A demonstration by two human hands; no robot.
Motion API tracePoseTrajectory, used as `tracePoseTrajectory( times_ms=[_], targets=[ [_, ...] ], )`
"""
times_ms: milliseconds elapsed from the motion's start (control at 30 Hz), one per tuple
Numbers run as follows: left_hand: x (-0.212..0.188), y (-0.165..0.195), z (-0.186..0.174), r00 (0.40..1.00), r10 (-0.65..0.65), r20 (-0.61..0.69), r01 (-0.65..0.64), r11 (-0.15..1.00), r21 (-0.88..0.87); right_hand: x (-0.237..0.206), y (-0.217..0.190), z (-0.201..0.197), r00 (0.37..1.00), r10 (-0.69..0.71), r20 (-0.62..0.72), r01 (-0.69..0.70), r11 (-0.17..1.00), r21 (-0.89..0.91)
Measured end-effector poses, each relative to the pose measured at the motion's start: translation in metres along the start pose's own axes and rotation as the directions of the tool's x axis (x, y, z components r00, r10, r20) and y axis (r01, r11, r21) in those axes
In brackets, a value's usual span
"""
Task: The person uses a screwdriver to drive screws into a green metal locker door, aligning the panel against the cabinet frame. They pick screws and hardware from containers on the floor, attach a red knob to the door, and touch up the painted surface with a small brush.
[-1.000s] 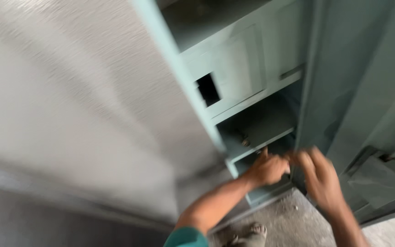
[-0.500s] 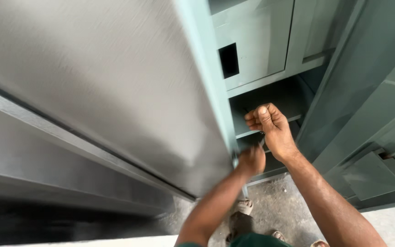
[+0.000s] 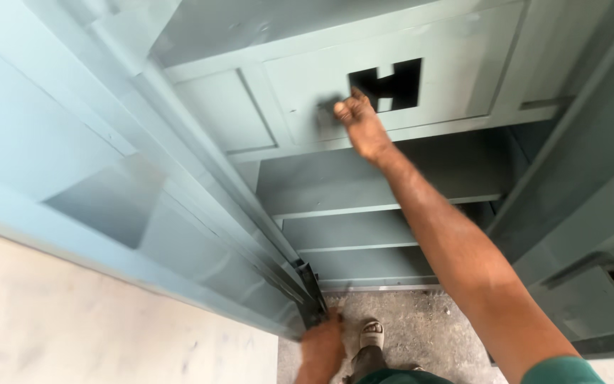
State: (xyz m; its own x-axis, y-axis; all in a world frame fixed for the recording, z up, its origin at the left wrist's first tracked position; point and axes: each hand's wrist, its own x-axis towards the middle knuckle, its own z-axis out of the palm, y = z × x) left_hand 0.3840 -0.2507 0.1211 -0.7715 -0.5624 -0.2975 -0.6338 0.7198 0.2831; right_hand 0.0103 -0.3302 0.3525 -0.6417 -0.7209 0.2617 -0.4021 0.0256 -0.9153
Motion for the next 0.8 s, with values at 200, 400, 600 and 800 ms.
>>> tracePoseTrajectory(
  times_ms=[200, 400, 600, 800],
  targets=[
    [-0.013, -0.042, -0.039, 0.98, -0.191, -0.048, 0.166, 0.935, -0.315, -0.005, 0.012, -0.007, 0.99, 0.131, 0.048, -0.135, 0.987, 0.09],
    [-0.012, -0.023, -0.117, 0.983, -0.129, -0.132, 0.01, 0.753, -0.658, 0.014, 0.019, 0.0, 0.999, 0.039, 0.004, -0.039, 0.99, 0.139],
    [0.007, -0.031, -0.143, 0.968, -0.178, -0.174, 0.019, 0.75, -0.661, 0.038, 0.034, 0.028, 0.983, -0.113, -0.147, 0.167, 0.887, 0.43],
    [0.014, -0.05, -0.123, 0.942, -0.181, -0.284, -0.066, 0.729, -0.681, 0.036, 0.036, 0.034, 0.968, -0.022, -0.25, 0.137, 0.881, 0.454]
  ],
)
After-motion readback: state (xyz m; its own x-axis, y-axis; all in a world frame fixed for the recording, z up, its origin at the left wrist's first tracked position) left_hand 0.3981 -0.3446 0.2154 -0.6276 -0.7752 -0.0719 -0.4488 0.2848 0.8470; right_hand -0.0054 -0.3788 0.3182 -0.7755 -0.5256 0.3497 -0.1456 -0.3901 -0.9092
